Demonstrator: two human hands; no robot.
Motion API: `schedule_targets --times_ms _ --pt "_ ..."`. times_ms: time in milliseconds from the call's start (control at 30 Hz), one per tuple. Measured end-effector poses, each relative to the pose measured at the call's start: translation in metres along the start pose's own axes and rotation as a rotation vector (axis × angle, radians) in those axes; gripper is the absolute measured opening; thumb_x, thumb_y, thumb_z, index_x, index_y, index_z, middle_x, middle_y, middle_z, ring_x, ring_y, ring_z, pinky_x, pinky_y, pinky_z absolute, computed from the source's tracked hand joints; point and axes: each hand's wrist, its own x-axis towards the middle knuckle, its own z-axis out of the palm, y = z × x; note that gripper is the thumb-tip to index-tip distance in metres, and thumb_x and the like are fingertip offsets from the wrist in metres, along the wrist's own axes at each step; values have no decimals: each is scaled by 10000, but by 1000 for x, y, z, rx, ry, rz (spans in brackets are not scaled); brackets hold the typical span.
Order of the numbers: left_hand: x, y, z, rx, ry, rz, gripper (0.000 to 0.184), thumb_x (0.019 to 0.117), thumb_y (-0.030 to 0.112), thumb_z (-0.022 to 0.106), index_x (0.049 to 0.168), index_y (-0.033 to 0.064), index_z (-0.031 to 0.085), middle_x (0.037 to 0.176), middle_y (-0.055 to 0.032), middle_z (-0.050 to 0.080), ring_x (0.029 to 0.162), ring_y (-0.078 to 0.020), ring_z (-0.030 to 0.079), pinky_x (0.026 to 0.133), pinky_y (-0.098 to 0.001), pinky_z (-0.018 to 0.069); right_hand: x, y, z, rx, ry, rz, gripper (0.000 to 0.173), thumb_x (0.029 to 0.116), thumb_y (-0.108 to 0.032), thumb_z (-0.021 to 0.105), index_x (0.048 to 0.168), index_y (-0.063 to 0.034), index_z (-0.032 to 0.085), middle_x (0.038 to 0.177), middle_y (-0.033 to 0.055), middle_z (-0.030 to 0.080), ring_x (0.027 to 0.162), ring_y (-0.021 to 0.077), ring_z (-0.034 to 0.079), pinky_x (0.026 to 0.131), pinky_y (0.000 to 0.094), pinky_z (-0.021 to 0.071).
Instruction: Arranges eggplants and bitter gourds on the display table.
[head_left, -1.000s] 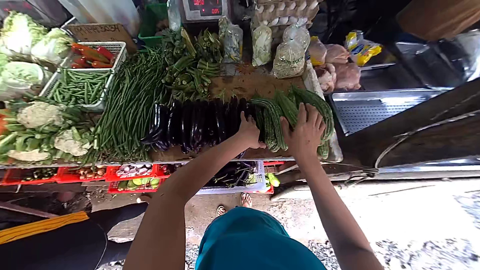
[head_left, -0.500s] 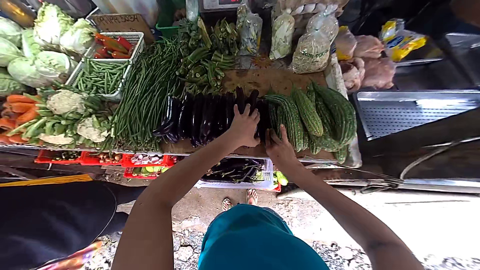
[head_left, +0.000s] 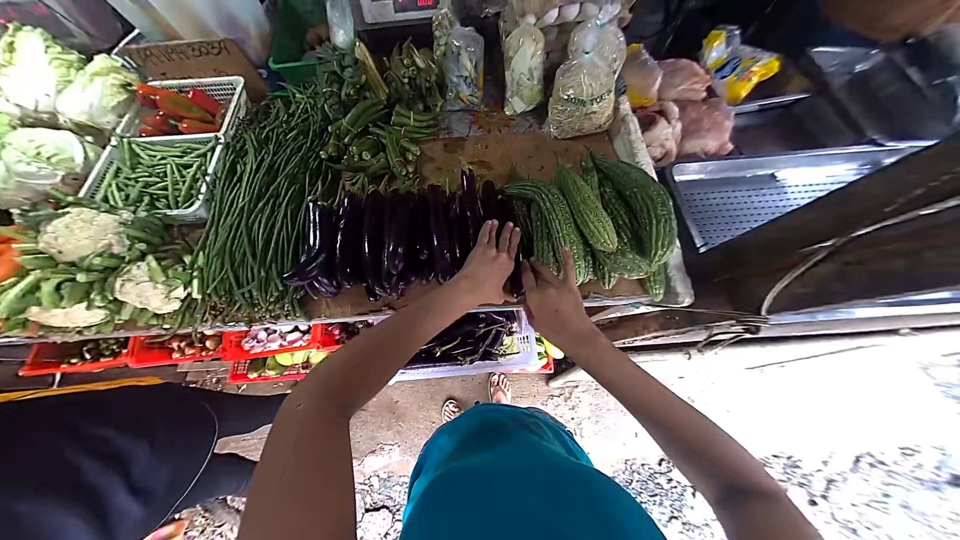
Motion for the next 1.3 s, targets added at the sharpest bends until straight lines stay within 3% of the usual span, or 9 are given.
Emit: schedule_targets --times_ms 133,267,567,667,800,967,1100,1200,1300 --pt "0 2 -18 -29 -34 -63 1249 699 410 914 1621 -11 186 1676 -267 171 1542 -479 146 1235 -651 -25 -1 -6 24 -50 217 32 561 968 -305 657 1416 22 575 1050 208 716 1087 408 659 1029 653 397" --pt "-1 4 -13 80 -62 -84 1162 767 383 855 1566 -139 193 1636 -359 169 1535 -494 164 1254 -589 77 15 -9 22 -191 213 98 563 986 -296 675 1392 80 573 1038 233 694 994 398 656 816 529 490" --pt "-11 12 14 -64 157 52 910 907 406 728 1542 -106 324 1609 -302 319 1532 -400 271 1278 -503 119 21 -2 1 -103 7 124 586 907 -101 742 1432 64 543 1148 220 687 1093 388 630 909 525 481" --pt "-22 13 27 -228 294 -95 1091 839 450 786 1602 -62 198 1698 -234 123 1583 -369 85 1280 -527 58 9 -1 -22 117 103 167 440 947 -123 680 1372 -17 632 1175 217 693 1151 406 637 947 563 507" --pt "-22 29 14 -612 273 -329 1129 838 429 766 1612 -63 109 1710 -221 22 1580 -401 26 1260 -486 216 -1 17 -36 189 340 209 329 1011 -219 610 1281 -53 696 1242 205 663 1182 422 603 940 583 498" --pt "-14 27 19 -619 237 -309 1062 890 434 708 1619 -51 107 1716 -201 -17 1580 -400 -35 1280 -488 116 17 14 -34 252 330 189 296 990 -220 657 1204 -27 723 1233 195 670 1176 413 603 958 572 496" --pt "-54 24 0 -678 286 -263 907 957 431 665 1610 -15 221 1714 -195 43 1553 -334 231 1195 -439 369 28 -2 -38 295 302 165 330 1016 -236 623 1257 -23 697 1308 207 638 1219 422 581 962 591 481" --pt "-108 13 7 -826 461 -46 568 981 276 673 1460 9 522 1546 -175 466 1401 -270 499 1130 -440 459 14 -13 -45 410 274 115 325 1030 -241 606 1261 -29 693 1207 185 681 1079 352 676 902 537 557" --pt "-165 -29 50 -1221 232 81 333 991 184 646 1286 31 674 1251 -86 702 1155 -123 664 1035 -334 534 -11 -18 -23 634 -91 2 250 1007 -226 639 1145 -40 733 1036 140 733 906 264 731 828 495 617"
